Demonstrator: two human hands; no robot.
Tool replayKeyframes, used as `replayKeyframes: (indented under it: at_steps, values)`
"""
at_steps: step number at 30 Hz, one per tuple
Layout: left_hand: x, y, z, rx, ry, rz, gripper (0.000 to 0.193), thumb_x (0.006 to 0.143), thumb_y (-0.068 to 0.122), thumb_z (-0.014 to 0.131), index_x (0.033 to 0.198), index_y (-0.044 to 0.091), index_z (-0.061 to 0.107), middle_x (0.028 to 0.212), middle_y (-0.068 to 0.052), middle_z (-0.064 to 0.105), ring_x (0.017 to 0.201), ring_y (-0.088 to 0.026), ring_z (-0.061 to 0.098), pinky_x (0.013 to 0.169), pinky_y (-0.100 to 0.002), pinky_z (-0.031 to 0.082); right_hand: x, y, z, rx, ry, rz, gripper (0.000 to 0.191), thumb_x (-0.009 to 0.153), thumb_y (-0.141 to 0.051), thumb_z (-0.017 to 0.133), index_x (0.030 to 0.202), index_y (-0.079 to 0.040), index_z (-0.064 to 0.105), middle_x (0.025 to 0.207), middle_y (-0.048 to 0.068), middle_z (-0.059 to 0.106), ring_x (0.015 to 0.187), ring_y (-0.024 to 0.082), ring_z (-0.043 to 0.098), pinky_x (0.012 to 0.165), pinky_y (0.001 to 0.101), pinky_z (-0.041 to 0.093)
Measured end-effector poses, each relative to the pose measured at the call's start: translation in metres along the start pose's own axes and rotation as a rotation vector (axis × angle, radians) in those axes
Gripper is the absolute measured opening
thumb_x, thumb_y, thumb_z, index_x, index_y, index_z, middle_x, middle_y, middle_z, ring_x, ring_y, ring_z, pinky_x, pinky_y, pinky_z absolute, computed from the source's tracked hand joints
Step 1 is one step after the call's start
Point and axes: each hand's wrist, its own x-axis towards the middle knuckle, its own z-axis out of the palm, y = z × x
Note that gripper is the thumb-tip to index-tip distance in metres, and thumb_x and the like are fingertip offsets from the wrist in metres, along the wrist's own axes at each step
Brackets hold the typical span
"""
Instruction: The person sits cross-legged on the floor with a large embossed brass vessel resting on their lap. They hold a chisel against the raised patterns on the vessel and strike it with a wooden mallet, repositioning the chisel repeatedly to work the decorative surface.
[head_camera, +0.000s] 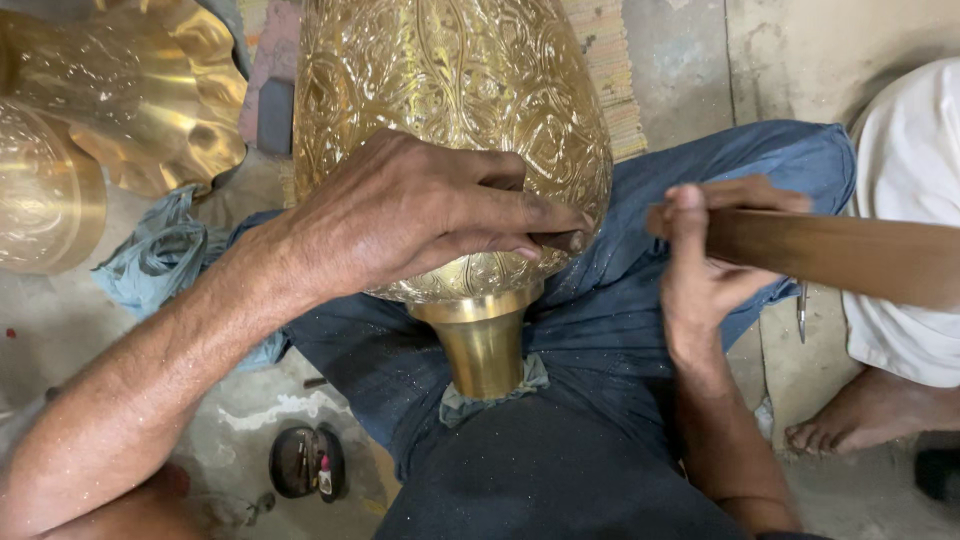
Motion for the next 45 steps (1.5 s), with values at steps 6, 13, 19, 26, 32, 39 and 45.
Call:
replayKeyframes:
  at_steps: [6, 13, 19, 26, 32, 39, 45]
  values:
    - [0.001, -0.002, 0.002, -0.039, 0.059, 0.081, 0.040, 0.092, 0.025, 0.073, 0.132, 0.029, 0.069, 0.115, -0.004, 0.077, 0.087, -0.015, 0.077, 0.071, -0.029, 0.064, 0.008, -0.019, 0.004, -0.245, -0.014, -0.183, 0.032, 0.102, 0.009, 0.075, 0.118, -0.004, 0.049, 0.099, 0.008, 0.062, 0.082, 0.019, 0.056, 0.073, 0.0352, 0.049]
    - [0.006, 0.001, -0.002, -0.011, -0.052, 0.008, 0.039, 0.088, 0.029, 0.074, 0.126, 0.033, 0.072, 0.107, 0.000, 0.078, 0.075, -0.014, 0.075, 0.056, -0.029, 0.060, -0.006, 0.010, -0.009, -0.682, -0.026, -0.266, 0.037, 0.106, 0.007, 0.076, 0.127, -0.003, 0.047, 0.108, 0.015, 0.065, 0.096, 0.022, 0.063, 0.087, 0.0408, 0.055]
    - [0.009, -0.001, -0.005, 0.039, 0.003, 0.079, 0.039, 0.089, 0.035, 0.072, 0.128, 0.036, 0.072, 0.117, -0.006, 0.076, 0.077, -0.015, 0.075, 0.056, -0.029, 0.060, 0.000, 0.016, -0.018, -0.387, -0.078, -0.468, 0.051, 0.105, 0.001, 0.076, 0.135, -0.004, 0.036, 0.109, 0.011, 0.063, 0.094, 0.024, 0.060, 0.087, 0.0377, 0.055]
    - [0.013, 0.001, -0.003, -0.045, -0.092, 0.035, 0.035, 0.089, 0.039, 0.069, 0.124, 0.038, 0.072, 0.113, -0.001, 0.078, 0.072, -0.011, 0.074, 0.054, -0.027, 0.059, 0.005, 0.017, -0.013, -0.398, -0.016, -0.385, 0.028, 0.098, 0.000, 0.075, 0.114, -0.007, 0.053, 0.100, 0.008, 0.061, 0.089, 0.024, 0.059, 0.090, 0.0400, 0.050]
    - [0.017, 0.004, -0.008, -0.045, -0.081, 0.086, 0.032, 0.089, 0.038, 0.069, 0.120, 0.036, 0.075, 0.109, -0.001, 0.077, 0.073, -0.013, 0.074, 0.055, -0.027, 0.059, -0.003, 0.019, -0.023, -0.744, -0.085, -0.370, 0.030, 0.098, 0.011, 0.077, 0.108, -0.002, 0.051, 0.106, 0.013, 0.062, 0.105, 0.033, 0.060, 0.103, 0.0502, 0.046]
    - [0.022, 0.004, -0.010, -0.112, -0.159, 0.082, 0.034, 0.087, 0.040, 0.069, 0.120, 0.034, 0.074, 0.107, 0.004, 0.077, 0.078, -0.012, 0.075, 0.058, -0.029, 0.060, -0.005, 0.026, -0.015, -0.575, -0.027, -0.450, 0.029, 0.090, 0.013, 0.074, 0.105, -0.003, 0.055, 0.097, 0.014, 0.057, 0.088, 0.029, 0.057, 0.096, 0.0476, 0.053]
    - [0.031, 0.007, -0.016, -0.161, -0.235, 0.041, 0.039, 0.081, 0.040, 0.069, 0.119, 0.033, 0.074, 0.093, 0.006, 0.076, 0.072, -0.015, 0.073, 0.059, -0.033, 0.059, 0.002, 0.015, -0.014, -0.700, -0.175, -0.582, 0.030, 0.095, 0.013, 0.076, 0.106, -0.002, 0.053, 0.094, 0.015, 0.060, 0.091, 0.031, 0.060, 0.094, 0.0479, 0.055]
